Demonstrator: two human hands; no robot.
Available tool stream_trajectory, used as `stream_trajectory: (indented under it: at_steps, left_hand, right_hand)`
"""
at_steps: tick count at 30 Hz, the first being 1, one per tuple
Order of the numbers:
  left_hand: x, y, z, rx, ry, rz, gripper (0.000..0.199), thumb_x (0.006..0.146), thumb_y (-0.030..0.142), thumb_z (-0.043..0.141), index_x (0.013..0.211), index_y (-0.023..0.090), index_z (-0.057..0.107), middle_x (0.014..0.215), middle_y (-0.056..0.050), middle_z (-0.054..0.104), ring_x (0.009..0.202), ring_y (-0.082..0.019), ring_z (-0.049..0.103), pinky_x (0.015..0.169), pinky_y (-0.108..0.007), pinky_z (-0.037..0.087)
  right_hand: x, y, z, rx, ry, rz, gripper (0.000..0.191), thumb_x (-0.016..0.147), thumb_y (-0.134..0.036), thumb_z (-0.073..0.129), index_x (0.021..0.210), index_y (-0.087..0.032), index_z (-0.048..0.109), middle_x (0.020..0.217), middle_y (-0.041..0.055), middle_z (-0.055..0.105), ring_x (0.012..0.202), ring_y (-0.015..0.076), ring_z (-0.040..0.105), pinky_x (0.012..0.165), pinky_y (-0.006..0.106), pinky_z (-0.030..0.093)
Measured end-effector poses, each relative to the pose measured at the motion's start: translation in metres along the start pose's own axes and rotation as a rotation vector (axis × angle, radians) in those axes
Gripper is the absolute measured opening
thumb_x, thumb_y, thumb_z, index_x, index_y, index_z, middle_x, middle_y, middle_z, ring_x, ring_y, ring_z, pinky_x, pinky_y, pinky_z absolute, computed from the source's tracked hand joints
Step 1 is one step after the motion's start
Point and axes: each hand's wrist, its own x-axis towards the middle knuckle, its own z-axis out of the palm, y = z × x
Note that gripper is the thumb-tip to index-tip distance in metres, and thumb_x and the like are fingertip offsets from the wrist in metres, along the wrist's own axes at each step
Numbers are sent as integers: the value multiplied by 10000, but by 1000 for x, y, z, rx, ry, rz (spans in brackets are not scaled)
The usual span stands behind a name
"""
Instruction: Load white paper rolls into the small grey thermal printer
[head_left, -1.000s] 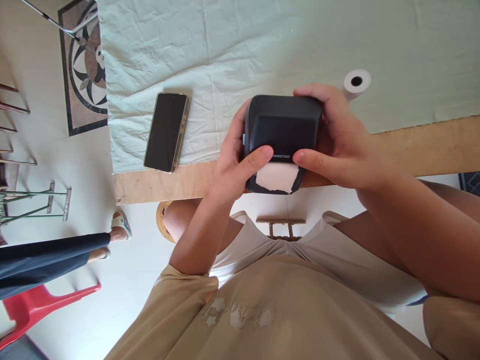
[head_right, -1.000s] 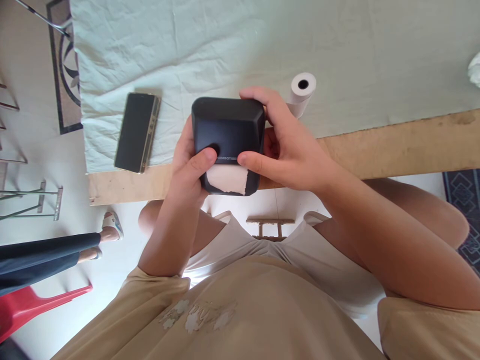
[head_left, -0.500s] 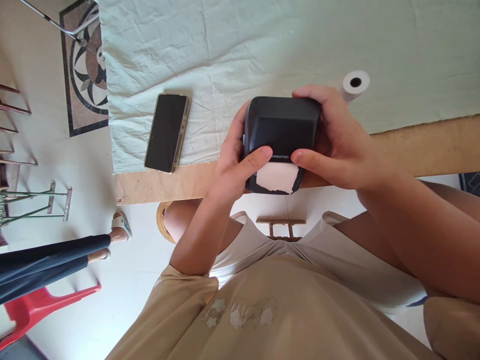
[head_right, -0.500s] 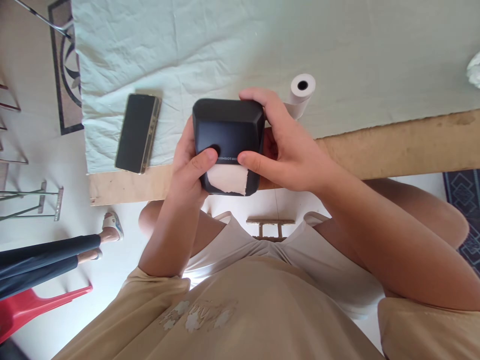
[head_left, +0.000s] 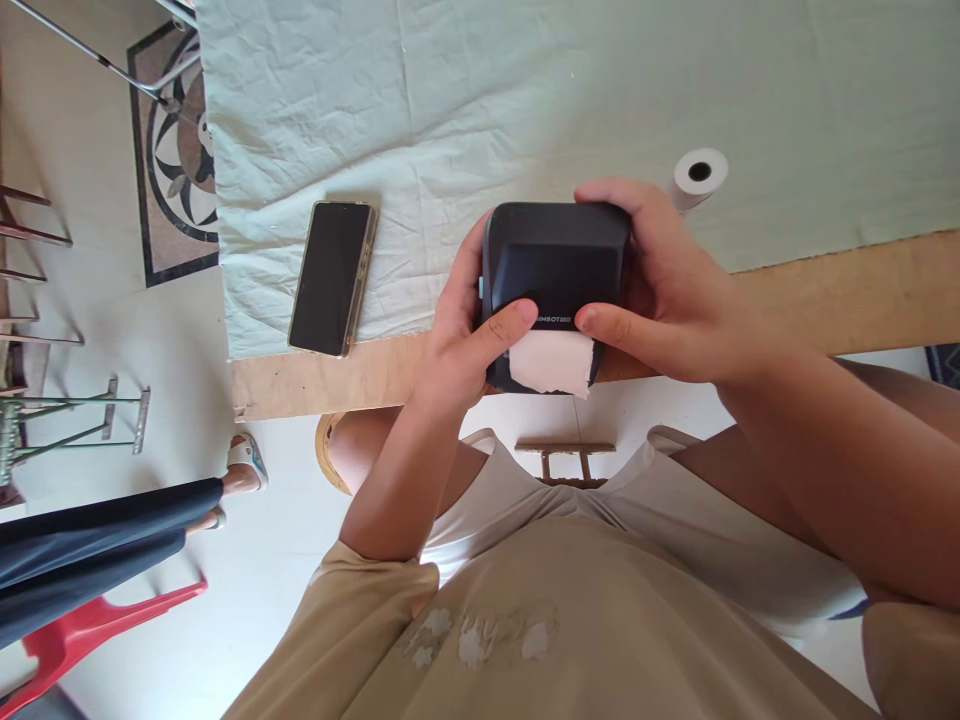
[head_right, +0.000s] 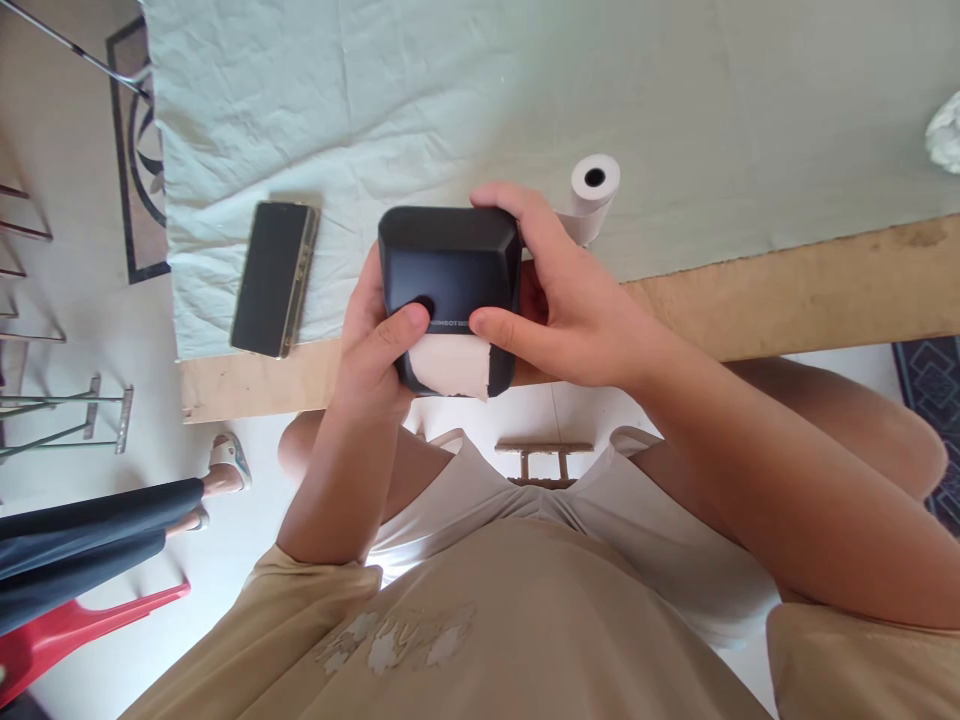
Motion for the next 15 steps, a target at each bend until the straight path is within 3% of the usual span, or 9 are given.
stream_trajectory:
  at_steps: [2,5,8,10,13,15]
  left_hand:
    - [0,0,0,6,0,-11,715,897,710,895,1492,361,705,1602,-55,737,1501,-400,706,1165,-479,658]
    - [2,-3,-5,-17,1,-32,654,951,759,814,1487,395,721,1637,-18,739,1596,-411,647,1275,-527,609]
    - [5,-7,-8,-58,33,-35,523,1052,723,692,1472,414,745,1703,36,709,1707,-405,545,1418,-572,490]
    - [7,-8,-8,-80,66,-27,468,1055,677,710,1430,402,767,1672,47,737,1717,-405,530,1446,-580,457]
    - [7,-1,0,-129,83,-57,410,1044,642,745,1355,380,795,1545,30,813,1628,-389,624,1376,-560,546]
    - [6,8,7,-160,88,-66,365,1069,617,732,1317,361,815,1428,8,851,1508,-345,723,1298,-501,617]
  right_hand:
    - [-2,-1,3,31,18,17,746,1067,-492,729,1705,-391,355,1402,73,660,919,166,683,688,310,642]
    - [-6,-5,10,5,100,5,750,1057,-398,733,1708,-426,362,1606,106,594,884,149,702,626,296,629]
    - [-6,-15,16,-133,203,-71,667,1030,-305,724,1644,-390,477,1688,142,531,1040,196,747,594,278,608]
    - [-4,-23,16,-236,239,-93,620,1011,-282,739,1597,-324,544,1659,181,551,1195,253,763,601,274,618]
    - [-1,-33,7,-348,219,-113,638,974,-348,820,1566,-285,592,1653,196,585,1397,340,732,719,328,701]
    - [1,-39,-2,-381,171,-114,659,964,-407,849,1566,-305,601,1645,160,616,1403,345,735,814,379,736]
